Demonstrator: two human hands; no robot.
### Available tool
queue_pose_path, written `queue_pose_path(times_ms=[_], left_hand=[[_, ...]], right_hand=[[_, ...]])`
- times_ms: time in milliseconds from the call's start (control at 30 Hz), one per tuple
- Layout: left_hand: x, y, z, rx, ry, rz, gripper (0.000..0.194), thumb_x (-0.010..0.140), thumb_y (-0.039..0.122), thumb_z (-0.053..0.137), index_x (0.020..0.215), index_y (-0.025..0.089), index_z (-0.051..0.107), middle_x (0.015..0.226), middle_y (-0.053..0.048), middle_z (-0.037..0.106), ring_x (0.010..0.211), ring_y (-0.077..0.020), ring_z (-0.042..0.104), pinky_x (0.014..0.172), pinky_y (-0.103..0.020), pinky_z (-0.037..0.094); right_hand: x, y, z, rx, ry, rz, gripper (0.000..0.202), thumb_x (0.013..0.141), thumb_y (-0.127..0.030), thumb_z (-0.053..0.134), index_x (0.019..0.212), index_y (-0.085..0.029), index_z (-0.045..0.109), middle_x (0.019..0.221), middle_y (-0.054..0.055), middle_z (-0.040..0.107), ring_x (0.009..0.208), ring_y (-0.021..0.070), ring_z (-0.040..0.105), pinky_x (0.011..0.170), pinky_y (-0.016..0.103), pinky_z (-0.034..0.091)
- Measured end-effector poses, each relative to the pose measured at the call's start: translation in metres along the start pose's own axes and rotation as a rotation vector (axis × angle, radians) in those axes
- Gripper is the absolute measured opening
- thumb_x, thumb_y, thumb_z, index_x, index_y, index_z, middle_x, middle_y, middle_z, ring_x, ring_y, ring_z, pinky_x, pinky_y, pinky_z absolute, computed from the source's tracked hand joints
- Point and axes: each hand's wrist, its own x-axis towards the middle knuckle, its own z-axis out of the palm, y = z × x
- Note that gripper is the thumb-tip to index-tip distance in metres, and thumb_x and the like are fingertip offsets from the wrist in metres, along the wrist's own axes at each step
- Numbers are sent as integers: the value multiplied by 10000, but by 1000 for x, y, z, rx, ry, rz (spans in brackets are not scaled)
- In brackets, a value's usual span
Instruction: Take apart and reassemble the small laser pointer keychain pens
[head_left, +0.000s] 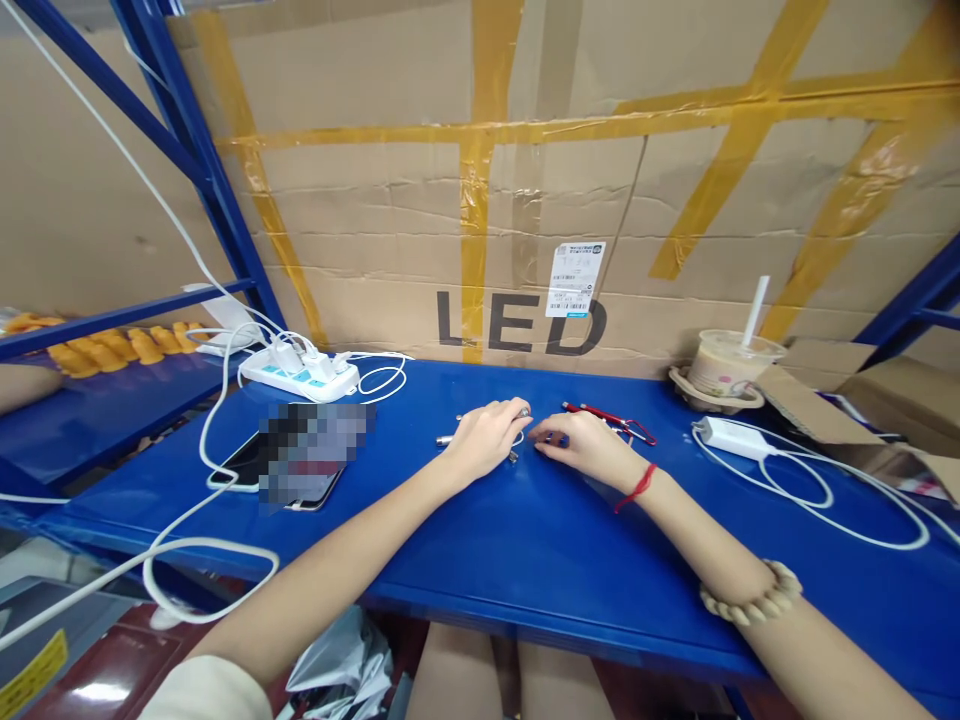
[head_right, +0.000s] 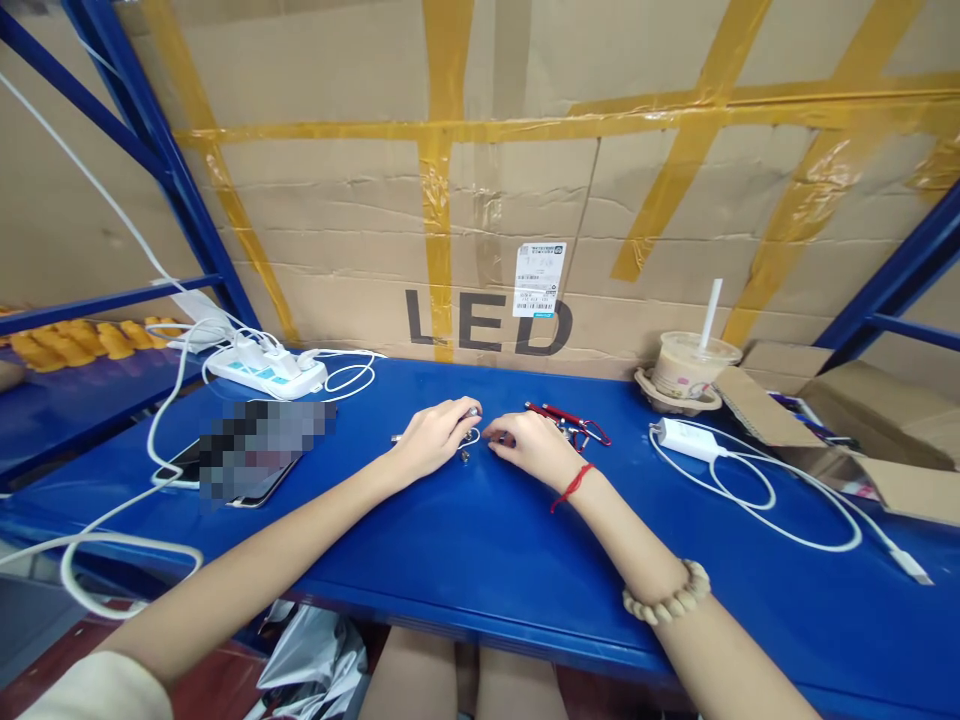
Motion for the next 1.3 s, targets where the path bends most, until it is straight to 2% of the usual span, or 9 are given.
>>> queue_pose_path(times_ms=[167,267,500,767,1133,1300], left_hand=[[0,-3,3,9,4,-61,254,905,349,274,985,206,468,884,-41,608,798,-181,580,677,-271,421],[0,-1,4,9,-8,-45,238,902,351,287,969,210,467,861,-35,601,794,-179,580,681,-266,421],[-2,4,1,-47,-29,-16,228,904,332,276,898,204,464,855,-40,591,783,-179,574,669,-266,424],[-3,5,4,-134,-26,-56,210,897,331,301,905,210,472,844,-39,588,787,-177,573,675,-266,425],[-2,6,3,-146,-16,-149,178,891,307,314,913,224,470,881,-24,613,817,-189,587,642,-255,405],[1,3,5,-244,88,-260,189,892,344,305,886,230,456,807,-1,598,759,-166,579,625,-248,385]], right_hand=[[1,-8,-6,109,379,59,178,789,-247,526,912,-201,646,873,39,685,752,155,638,592,240,496],[2,-15,-8,217,501,80,184,775,-295,550,889,-199,658,866,48,690,764,175,647,560,246,510],[2,-23,-2,357,498,76,230,740,-364,592,862,-189,675,813,51,699,745,186,657,533,244,515],[2,-23,-1,407,505,114,280,719,-406,604,863,-179,683,785,59,702,688,191,660,478,238,493],[1,-25,0,374,490,59,254,781,-312,538,978,-215,665,914,43,689,827,184,639,581,258,538],[2,-22,-1,355,492,72,243,801,-326,511,952,-199,654,926,61,646,771,149,615,520,218,499]])
